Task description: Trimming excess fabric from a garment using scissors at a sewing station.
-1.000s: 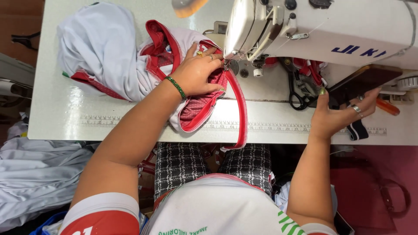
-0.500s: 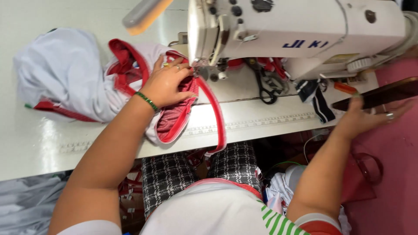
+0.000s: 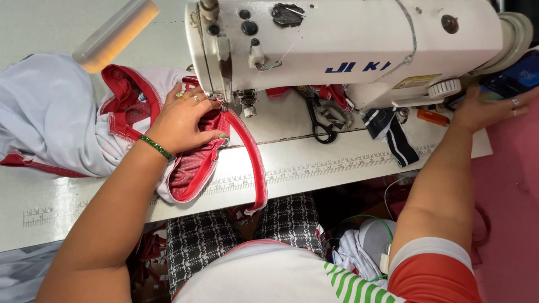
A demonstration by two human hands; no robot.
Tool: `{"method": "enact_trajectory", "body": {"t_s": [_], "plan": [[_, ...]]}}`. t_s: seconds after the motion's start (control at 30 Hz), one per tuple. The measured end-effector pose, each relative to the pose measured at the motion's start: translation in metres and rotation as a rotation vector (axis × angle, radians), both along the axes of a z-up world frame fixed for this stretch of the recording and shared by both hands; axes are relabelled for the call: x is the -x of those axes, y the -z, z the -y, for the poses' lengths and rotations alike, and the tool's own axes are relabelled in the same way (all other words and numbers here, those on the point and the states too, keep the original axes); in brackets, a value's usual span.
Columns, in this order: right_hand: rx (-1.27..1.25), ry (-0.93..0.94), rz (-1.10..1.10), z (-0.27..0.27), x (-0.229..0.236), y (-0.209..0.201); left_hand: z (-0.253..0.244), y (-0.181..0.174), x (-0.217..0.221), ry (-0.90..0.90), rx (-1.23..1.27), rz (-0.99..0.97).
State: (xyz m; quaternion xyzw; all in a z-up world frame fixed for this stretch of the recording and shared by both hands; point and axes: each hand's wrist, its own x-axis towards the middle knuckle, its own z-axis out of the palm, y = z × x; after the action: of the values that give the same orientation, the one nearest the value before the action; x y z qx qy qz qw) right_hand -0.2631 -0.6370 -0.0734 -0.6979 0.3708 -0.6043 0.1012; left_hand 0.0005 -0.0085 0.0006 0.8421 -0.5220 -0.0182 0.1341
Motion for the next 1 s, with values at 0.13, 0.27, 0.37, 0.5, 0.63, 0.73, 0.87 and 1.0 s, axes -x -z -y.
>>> {"method": "enact_trajectory", "body": {"t_s": [0.13,0.27,0.37,0.5,0.63,0.73,0.87,1.0], "plan": [[0.060,-0.079,-0.014,-0.021,0.005,-0.005,0.001,0.003,-0.002,-0.002,-0.017,0.015],[-0.025,-0.071,-0.090,-0.026,0.012,-0.001,-0.001,0.002,-0.002,0.012,-0.011,0.021],[-0.096,-0.073,-0.152,-0.034,0.016,-0.004,-0.001,0.002,-0.001,0.014,0.018,0.035],[-0.109,-0.134,-0.141,-0.041,0.016,-0.003,-0.003,0.001,0.000,0.017,0.025,0.042],[-0.041,-0.145,-0.167,-0.028,0.024,0.004,-0.002,0.002,0.000,0.026,0.038,0.050],[-0.010,-0.099,-0.225,-0.018,0.031,0.010,-0.003,0.004,-0.001,0.027,0.033,0.058],[-0.048,-0.127,-0.172,-0.024,0.036,-0.001,-0.002,0.005,-0.002,0.042,0.038,0.072],[0.108,-0.192,0.094,-0.082,0.010,-0.058,0.001,-0.009,0.004,0.023,-0.022,0.002]]}}
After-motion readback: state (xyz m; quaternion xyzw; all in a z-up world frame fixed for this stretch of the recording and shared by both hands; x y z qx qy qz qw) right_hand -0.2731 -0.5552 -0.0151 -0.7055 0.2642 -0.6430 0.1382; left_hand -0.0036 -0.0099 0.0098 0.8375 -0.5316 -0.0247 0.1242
